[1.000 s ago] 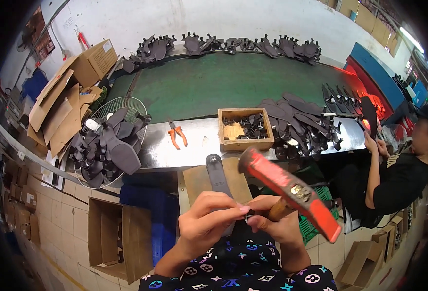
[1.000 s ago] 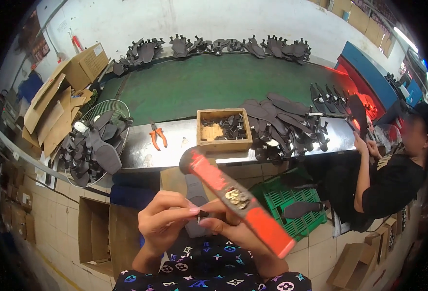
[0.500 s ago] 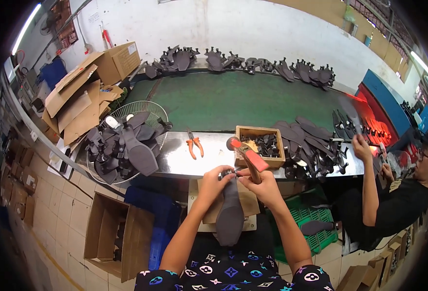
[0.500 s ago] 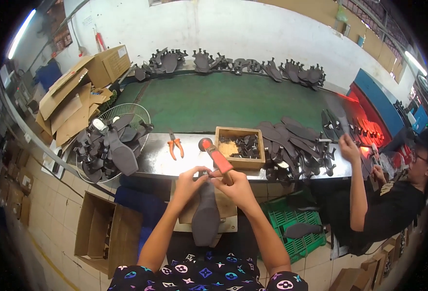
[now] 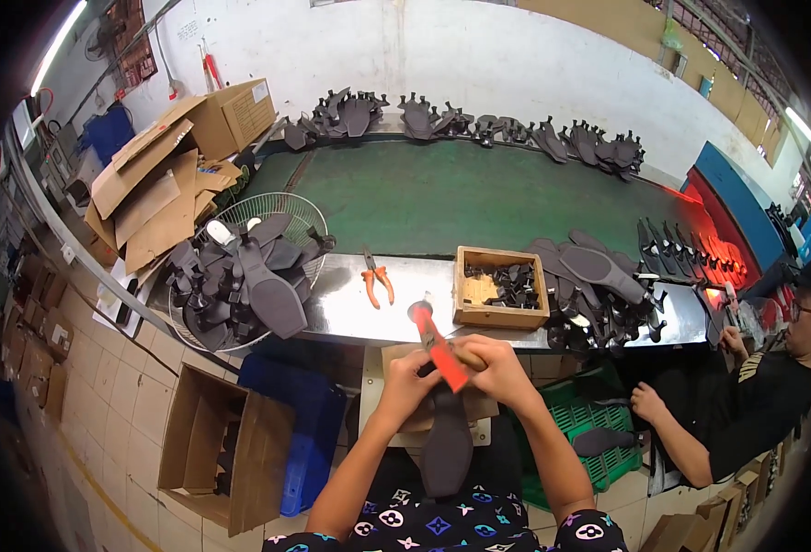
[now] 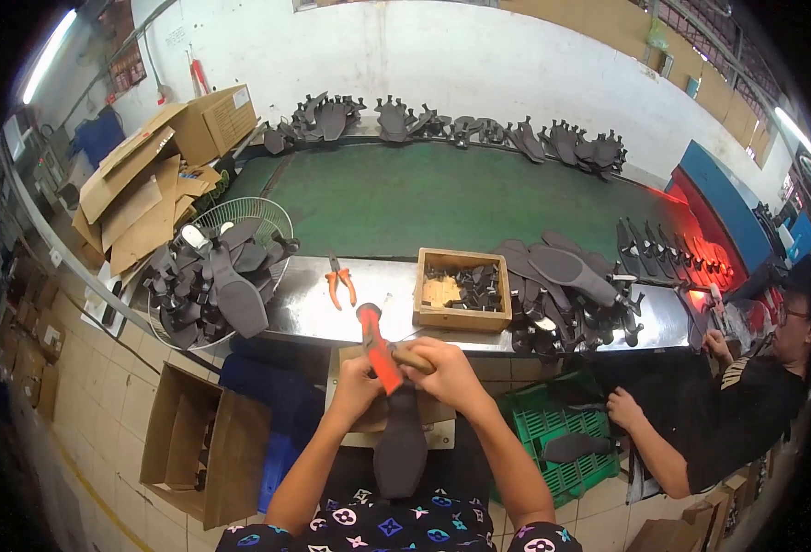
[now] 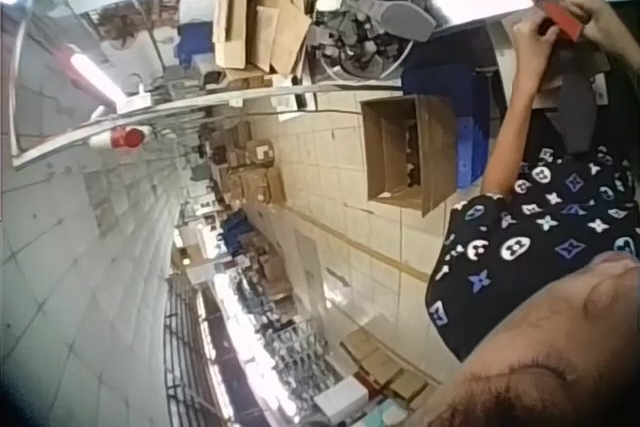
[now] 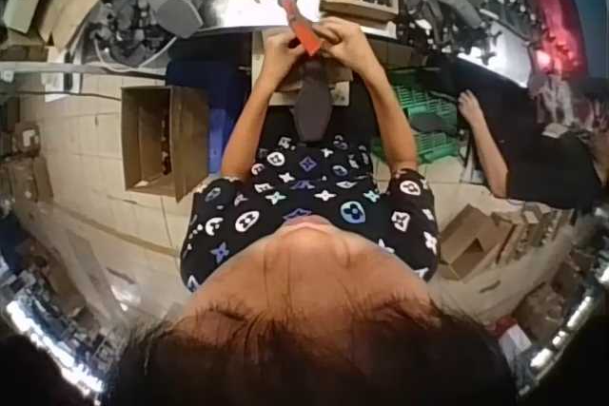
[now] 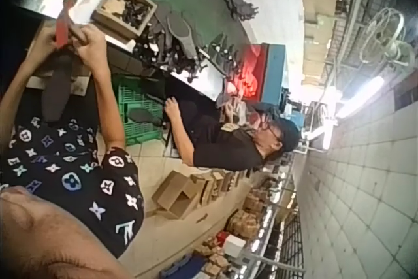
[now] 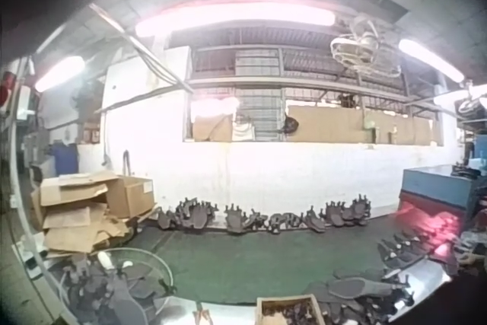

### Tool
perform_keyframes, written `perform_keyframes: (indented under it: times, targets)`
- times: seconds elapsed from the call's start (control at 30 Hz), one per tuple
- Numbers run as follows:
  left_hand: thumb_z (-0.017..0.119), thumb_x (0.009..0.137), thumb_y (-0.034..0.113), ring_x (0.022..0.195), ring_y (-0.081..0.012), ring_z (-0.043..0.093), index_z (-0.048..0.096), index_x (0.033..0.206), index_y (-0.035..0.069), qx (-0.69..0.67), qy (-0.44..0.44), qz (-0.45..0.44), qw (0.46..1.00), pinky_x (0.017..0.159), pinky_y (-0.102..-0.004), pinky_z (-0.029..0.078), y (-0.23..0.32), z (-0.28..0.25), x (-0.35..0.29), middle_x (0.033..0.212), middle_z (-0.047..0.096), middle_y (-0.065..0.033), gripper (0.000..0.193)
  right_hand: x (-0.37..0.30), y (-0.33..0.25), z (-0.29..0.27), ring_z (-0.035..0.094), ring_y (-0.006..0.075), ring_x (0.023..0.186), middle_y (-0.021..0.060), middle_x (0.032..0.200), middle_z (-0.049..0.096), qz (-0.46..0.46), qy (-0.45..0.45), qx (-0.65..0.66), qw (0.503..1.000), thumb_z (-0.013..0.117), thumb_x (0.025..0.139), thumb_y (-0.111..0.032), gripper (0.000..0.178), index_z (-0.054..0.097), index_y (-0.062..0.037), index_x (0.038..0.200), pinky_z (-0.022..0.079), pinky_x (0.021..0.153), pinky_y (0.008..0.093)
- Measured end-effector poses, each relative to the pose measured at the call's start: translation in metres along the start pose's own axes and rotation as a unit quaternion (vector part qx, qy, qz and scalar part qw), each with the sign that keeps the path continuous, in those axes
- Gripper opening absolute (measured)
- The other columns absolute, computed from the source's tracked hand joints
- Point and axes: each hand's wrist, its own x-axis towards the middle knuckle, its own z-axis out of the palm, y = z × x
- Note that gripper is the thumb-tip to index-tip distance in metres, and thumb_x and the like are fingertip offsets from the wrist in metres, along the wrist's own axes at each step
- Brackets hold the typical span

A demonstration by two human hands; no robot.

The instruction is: Hammering and assembling shoe components at a factory workbench.

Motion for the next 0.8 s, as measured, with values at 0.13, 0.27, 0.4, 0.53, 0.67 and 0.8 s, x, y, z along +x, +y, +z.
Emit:
perform_keyframes:
  times: [0.13, 0.27, 0.4, 0.53, 0.67, 0.8]
  targets:
    - [0.077, 0.077, 0.003, 0.08, -0.024, 0.072, 0.07, 0.104, -0.001, -0.011, -0.025, 0.013, 1.0, 0.072, -0.0337, 0.055, 0.005, -0.002, 0.003, 0.092, 0.073, -0.0157, 0.028, -0.006, -0.024, -0.008, 0.067, 0.0269, 0.085, 0.0136, 0.097, 0.068, 0.014, -0.011, -0.128, 0.992, 0.07, 0.073, 0.004, 0.028, 0.071, -0.0013, 0.101, 0.052, 0.076, 0.035]
    - [0.077, 0.082, 0.006, 0.074, -0.0134, 0.068, 0.074, 0.105, 0.0, 0.023, -0.048, -0.025, 0.998, 0.068, -0.0283, 0.053, -0.012, -0.005, 0.008, 0.09, 0.074, -0.0089, 0.024, -0.012, -0.016, -0.002, 0.065, 0.026, 0.075, 0.0125, 0.089, 0.066, 0.012, 0.05, -0.071, 0.996, 0.067, 0.083, 0.0, 0.025, 0.07, -0.0032, 0.108, 0.051, 0.069, 0.0334]
    - [0.077, 0.081, 0.004, 0.08, -0.0103, 0.066, 0.075, 0.103, -0.002, -0.118, -0.058, -0.065, 0.989, 0.074, -0.0242, 0.053, 0.0, -0.008, 0.011, 0.092, 0.074, -0.0058, 0.023, -0.04, -0.059, 0.006, 0.062, 0.0169, 0.071, 0.0116, 0.084, 0.066, 0.082, 0.178, 0.049, 0.979, 0.06, 0.094, -0.002, 0.028, 0.061, 0.0037, 0.121, 0.05, 0.066, 0.0305]
    - [0.077, 0.081, 0.004, 0.083, -0.0098, 0.066, 0.075, 0.102, -0.001, -0.147, -0.099, -0.073, 0.981, 0.077, -0.0246, 0.053, 0.002, -0.011, 0.018, 0.094, 0.075, -0.0066, 0.022, -0.073, -0.08, -0.01, 0.064, 0.0314, 0.08, 0.02, 0.095, 0.063, 0.062, 0.141, -0.054, 0.987, 0.06, 0.097, -0.005, 0.039, 0.052, 0.0027, 0.134, 0.052, 0.072, 0.0343]
    - [0.078, 0.08, 0.005, 0.083, -0.0099, 0.067, 0.075, 0.102, -0.002, -0.125, -0.105, -0.088, 0.983, 0.076, -0.025, 0.053, 0.005, -0.01, 0.018, 0.094, 0.075, -0.0061, 0.022, -0.076, -0.075, -0.009, 0.058, 0.033, 0.07, 0.0181, 0.085, 0.057, 0.036, 0.068, -0.14, 0.987, 0.062, 0.094, -0.001, 0.047, 0.048, 0.0049, 0.138, 0.051, 0.066, 0.0392]
    - [0.08, 0.079, 0.008, 0.086, -0.0122, 0.068, 0.072, 0.11, -0.001, -0.091, -0.093, -0.096, 0.987, 0.079, -0.0269, 0.054, -0.001, -0.016, 0.01, 0.099, 0.075, -0.0079, 0.033, -0.067, -0.099, -0.021, 0.06, 0.035, 0.07, 0.0184, 0.086, 0.059, -0.006, 0.11, -0.135, 0.985, 0.064, 0.09, 0.004, 0.05, 0.048, 0.0066, 0.138, 0.051, 0.064, 0.0407]
